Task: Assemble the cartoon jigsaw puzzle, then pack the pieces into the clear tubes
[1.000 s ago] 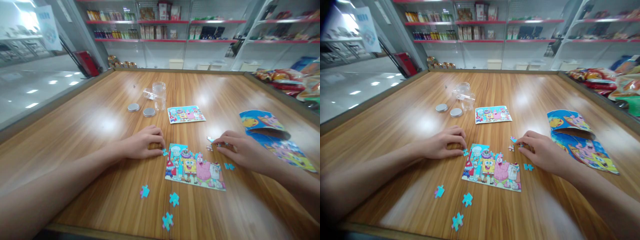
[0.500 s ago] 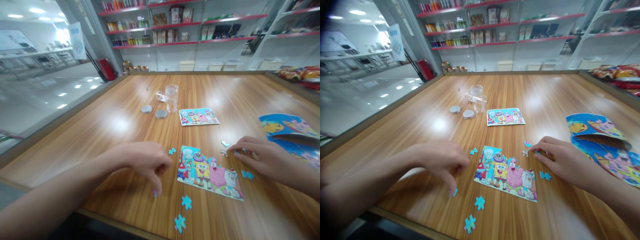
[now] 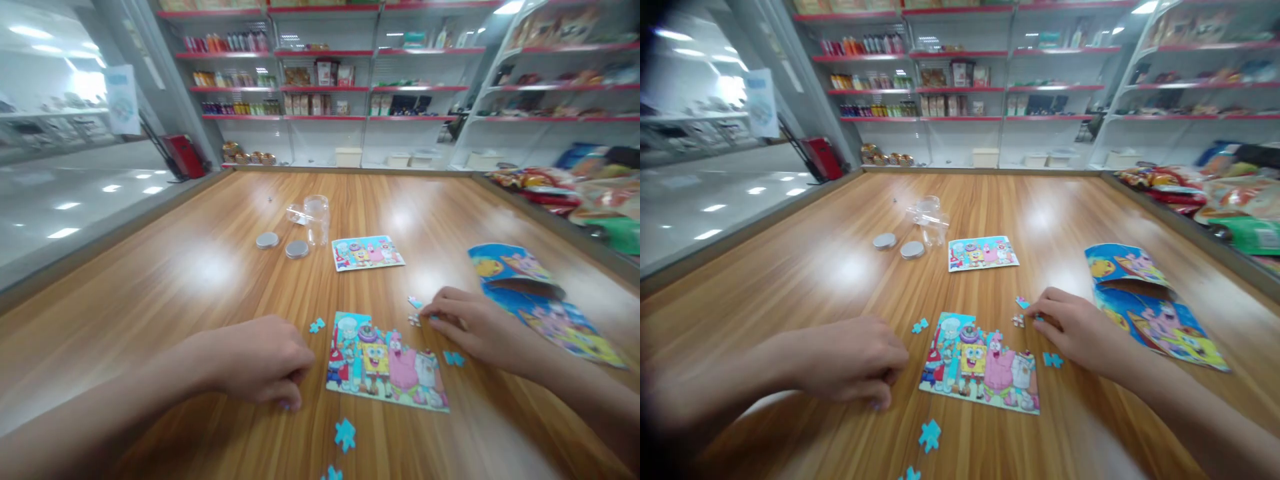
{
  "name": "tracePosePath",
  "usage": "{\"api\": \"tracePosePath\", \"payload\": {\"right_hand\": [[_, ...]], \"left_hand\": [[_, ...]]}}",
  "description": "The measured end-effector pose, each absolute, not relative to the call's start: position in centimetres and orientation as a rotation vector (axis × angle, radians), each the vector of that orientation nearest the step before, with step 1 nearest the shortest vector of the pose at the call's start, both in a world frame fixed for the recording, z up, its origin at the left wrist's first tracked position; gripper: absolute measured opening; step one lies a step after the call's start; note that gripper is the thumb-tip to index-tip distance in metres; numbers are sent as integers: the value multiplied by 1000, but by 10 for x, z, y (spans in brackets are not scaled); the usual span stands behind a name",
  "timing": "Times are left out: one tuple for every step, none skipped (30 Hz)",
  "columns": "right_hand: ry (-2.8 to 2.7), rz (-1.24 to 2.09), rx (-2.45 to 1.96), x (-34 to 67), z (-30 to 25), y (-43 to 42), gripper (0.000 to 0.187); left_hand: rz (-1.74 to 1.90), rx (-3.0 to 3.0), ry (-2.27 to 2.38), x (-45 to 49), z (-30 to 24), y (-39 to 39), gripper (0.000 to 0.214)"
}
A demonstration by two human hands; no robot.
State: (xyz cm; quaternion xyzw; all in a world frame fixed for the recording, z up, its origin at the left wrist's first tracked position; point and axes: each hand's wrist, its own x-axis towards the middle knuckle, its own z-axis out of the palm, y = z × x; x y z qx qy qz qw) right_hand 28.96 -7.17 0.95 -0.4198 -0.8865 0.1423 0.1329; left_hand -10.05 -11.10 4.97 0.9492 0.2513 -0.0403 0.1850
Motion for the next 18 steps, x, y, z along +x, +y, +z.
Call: {"api": "tracePosePath", "payload": {"right_hand": [[-2560,405,-1217,286,14,-74,21],[-2548,391,-1229,282,18,-76,21],[-2547,392,-1254,279,21,-78,22],[-2554,393,-1254,278,24,-79,23],[-2548,388,-1266,276,25,-80,24],[-2546,386,-1279,276,26,-80,24],[-2543,385,-1288,276,27,-80,24],[-2540,383,-1294,276,26,-80,23],[-2542,384,-1293,277,26,-80,22],[-2543,383,-1285,278,25,-79,22],[-2544,381,-1275,278,23,-78,21],[-2545,379,-1264,279,22,-77,21],[-2548,380,-1255,279,21,-76,22],[-2549,382,-1252,279,20,-75,22],[-2550,382,-1251,279,20,-75,22],[-2551,383,-1247,279,20,-75,22],[-2554,385,-1244,279,21,-75,22],[-2554,384,-1242,278,21,-75,22]], "left_hand": [[-100,2690,721,-102,49,-110,19],[-75,2706,712,-105,48,-109,18],[-45,2728,701,-107,47,-107,18],[-48,2758,693,-109,45,-105,17],[-26,2799,696,-110,44,-104,18],[-7,2833,681,-110,44,-104,18],[14,2854,647,-108,44,-106,16],[26,2855,619,-105,45,-110,13],[32,2825,560,-100,47,-115,10],[33,2784,479,-94,49,-121,10],[32,2768,416,-88,50,-127,16],[23,2759,370,-82,51,-133,21],[23,2754,316,-76,51,-138,24],[-8,2759,284,-71,49,-142,25],[-23,2769,271,-68,47,-144,25],[-41,2775,261,-66,45,-146,24],[-49,2778,262,-65,42,-146,23],[-39,2776,267,-66,40,-145,23]]}}
